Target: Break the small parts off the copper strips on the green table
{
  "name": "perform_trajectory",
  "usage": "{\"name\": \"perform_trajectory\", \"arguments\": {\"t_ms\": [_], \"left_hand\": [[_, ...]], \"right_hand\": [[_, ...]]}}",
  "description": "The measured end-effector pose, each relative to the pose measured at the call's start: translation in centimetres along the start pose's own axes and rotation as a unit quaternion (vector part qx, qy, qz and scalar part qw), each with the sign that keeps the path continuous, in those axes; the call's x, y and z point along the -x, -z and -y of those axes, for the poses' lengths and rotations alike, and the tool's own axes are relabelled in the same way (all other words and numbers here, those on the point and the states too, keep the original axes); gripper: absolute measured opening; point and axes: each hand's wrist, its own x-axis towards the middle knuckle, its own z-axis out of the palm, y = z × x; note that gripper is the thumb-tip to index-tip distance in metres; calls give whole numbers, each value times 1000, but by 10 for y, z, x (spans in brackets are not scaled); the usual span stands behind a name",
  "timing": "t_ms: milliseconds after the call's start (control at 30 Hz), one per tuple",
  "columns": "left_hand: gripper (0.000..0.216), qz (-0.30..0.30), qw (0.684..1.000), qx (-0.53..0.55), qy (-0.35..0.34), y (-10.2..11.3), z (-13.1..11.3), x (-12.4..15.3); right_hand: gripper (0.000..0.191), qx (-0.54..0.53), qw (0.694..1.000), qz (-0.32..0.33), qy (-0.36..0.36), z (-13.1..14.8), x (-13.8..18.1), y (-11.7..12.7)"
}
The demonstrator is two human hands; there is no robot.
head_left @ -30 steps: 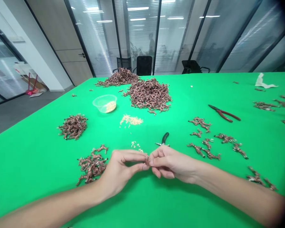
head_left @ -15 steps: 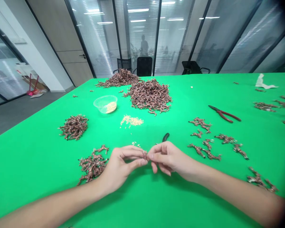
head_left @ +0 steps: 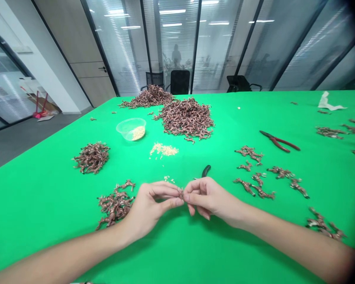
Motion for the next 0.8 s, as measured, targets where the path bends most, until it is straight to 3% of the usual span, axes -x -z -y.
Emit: {"name": "perform_trajectory", "arguments": {"t_ms": [533, 800], "left_hand": [[25, 18, 998, 25, 60, -1, 0, 2], [25, 37, 999, 16, 30, 2, -5, 4]], "right_hand": [[25, -8, 1000, -10, 15, 1, -1, 1], [26, -7, 1000, -26, 12, 0, 1, -1]]}}
